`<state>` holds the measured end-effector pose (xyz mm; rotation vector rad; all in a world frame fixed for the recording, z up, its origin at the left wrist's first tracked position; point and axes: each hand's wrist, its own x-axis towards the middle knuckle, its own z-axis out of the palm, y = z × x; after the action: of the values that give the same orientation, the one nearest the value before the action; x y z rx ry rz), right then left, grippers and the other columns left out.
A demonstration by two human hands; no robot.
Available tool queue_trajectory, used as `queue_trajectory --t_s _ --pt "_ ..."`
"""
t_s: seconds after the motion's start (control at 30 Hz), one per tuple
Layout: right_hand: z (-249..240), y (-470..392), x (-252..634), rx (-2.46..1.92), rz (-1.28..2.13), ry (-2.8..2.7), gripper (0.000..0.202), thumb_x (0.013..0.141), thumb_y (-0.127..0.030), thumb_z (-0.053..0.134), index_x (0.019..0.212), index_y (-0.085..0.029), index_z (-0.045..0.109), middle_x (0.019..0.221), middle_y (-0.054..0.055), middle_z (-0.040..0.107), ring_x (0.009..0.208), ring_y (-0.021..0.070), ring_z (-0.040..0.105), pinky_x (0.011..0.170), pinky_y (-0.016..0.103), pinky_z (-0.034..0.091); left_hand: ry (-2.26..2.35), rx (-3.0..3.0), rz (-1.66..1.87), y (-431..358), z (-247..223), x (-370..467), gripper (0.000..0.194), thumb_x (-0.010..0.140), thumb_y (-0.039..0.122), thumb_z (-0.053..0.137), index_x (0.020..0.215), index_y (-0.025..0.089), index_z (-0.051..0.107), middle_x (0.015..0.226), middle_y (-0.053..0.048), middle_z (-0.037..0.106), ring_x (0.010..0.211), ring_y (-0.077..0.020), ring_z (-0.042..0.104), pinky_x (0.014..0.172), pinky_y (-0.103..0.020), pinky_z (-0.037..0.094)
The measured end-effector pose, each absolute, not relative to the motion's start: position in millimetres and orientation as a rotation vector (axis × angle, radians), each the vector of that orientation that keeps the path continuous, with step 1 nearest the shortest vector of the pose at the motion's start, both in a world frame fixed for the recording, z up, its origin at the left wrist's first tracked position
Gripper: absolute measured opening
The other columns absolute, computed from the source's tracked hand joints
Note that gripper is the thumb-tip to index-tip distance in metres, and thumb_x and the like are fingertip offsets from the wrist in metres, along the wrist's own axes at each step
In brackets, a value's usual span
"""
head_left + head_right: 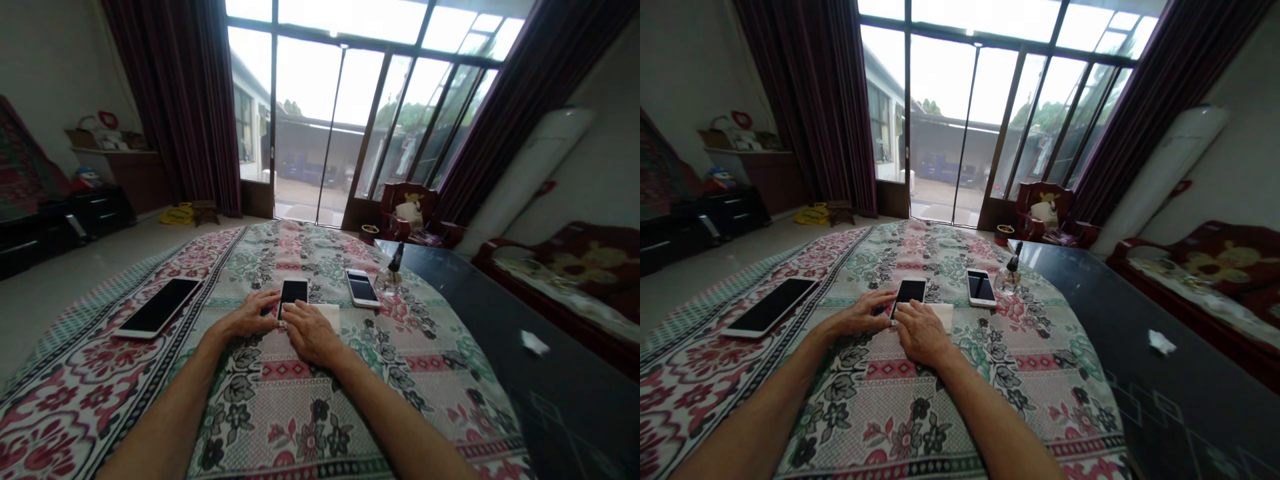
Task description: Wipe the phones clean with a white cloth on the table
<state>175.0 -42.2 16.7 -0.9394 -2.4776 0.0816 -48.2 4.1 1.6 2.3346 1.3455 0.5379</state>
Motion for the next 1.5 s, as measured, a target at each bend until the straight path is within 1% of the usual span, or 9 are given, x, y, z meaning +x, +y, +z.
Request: queue_trajectory --t_s 0.17,0.37,0.43,0.6,0.77,1.1,1.2,1.37,1.5 --pt "15 -32 182 -0.944 0.125 -2.386 0.028 0.095 -0.022 0.042 0.102 -0.020 0.069 0.119 0.003 0.066 0.114 0.0197 0.055 0.103 0.035 0.038 1.332 2.348 0.555 4 2 -49 0.065 0.074 0.040 0.069 0.134 0.024 0.051 0.146 -0.009 0.042 0.136 -0.0287 0.034 0.113 -0.045 0.024" --pt "15 -30 193 -1.012 0.091 -2.339 0.029 0.095 -0.019 0.040 0.089 -0.019 0.069 0.108 0.005 0.069 0.098 0.0170 0.059 0.094 0.032 0.042 1.331 2.340 0.530 3 5 -49 0.064 0.076 0.040 0.067 0.135 0.021 0.051 0.147 -0.010 0.042 0.137 -0.0292 0.033 0.113 -0.044 0.023" --pt "17 -33 194 -1.031 0.076 -2.354 0.028 0.095 -0.019 0.039 0.092 -0.019 0.067 0.109 0.006 0.068 0.099 0.0169 0.058 0.093 0.032 0.042 1.330 2.337 0.520 2 7 -48 0.063 0.076 0.038 0.066 0.135 0.022 0.050 0.147 -0.010 0.042 0.137 -0.0293 0.033 0.114 -0.045 0.022" --pt "21 -44 187 -1.018 0.020 -2.414 0.026 0.095 -0.021 0.041 0.111 -0.019 0.061 0.126 0.007 0.059 0.118 0.0212 0.048 0.100 0.038 0.038 1.330 2.366 0.545 3 5 -48 0.063 0.075 0.039 0.066 0.134 0.023 0.052 0.146 -0.010 0.044 0.135 -0.0304 0.035 0.113 -0.046 0.024" --pt "21 -48 179 -0.955 0.015 -2.481 0.028 0.094 -0.022 0.043 0.118 -0.019 0.057 0.131 0.007 0.056 0.124 0.0222 0.045 0.103 0.038 0.035 1.330 2.387 0.587 7 -2 -50 0.063 0.074 0.044 0.066 0.132 0.022 0.053 0.144 -0.010 0.046 0.134 -0.0311 0.038 0.112 -0.046 0.025" --pt "14 -29 184 -1.011 0.078 -2.349 0.025 0.095 -0.019 0.040 0.101 -0.019 0.064 0.117 0.005 0.065 0.109 0.0178 0.055 0.099 0.034 0.039 1.327 2.334 0.540 1 10 -47 0.062 0.076 0.040 0.065 0.134 0.022 0.052 0.145 -0.010 0.044 0.135 -0.0301 0.035 0.112 -0.045 0.026" --pt "14 -28 188 -1.079 0.057 -2.316 0.024 0.095 -0.019 0.040 0.102 -0.019 0.063 0.118 0.007 0.063 0.109 0.0182 0.055 0.098 0.034 0.040 1.321 2.333 0.547 1 9 -46 0.063 0.075 0.040 0.066 0.134 0.023 0.052 0.146 -0.010 0.043 0.135 -0.0300 0.035 0.113 -0.046 0.024" --pt "16 -37 186 -1.098 0.004 -2.337 0.025 0.095 -0.020 0.041 0.113 -0.018 0.059 0.128 0.008 0.058 0.118 0.0216 0.049 0.101 0.038 0.038 1.321 2.345 0.585 3 3 -47 0.062 0.074 0.038 0.067 0.133 0.023 0.053 0.145 -0.010 0.045 0.135 -0.0306 0.035 0.113 -0.046 0.025" --pt "16 -43 181 -1.010 0.027 -2.397 0.024 0.094 -0.019 0.042 0.110 -0.019 0.059 0.125 0.007 0.059 0.119 0.0204 0.050 0.104 0.038 0.037 1.331 2.348 0.601 4 -1 -48 0.062 0.073 0.037 0.069 0.132 0.026 0.054 0.144 -0.008 0.046 0.134 -0.0304 0.037 0.113 -0.047 0.025"
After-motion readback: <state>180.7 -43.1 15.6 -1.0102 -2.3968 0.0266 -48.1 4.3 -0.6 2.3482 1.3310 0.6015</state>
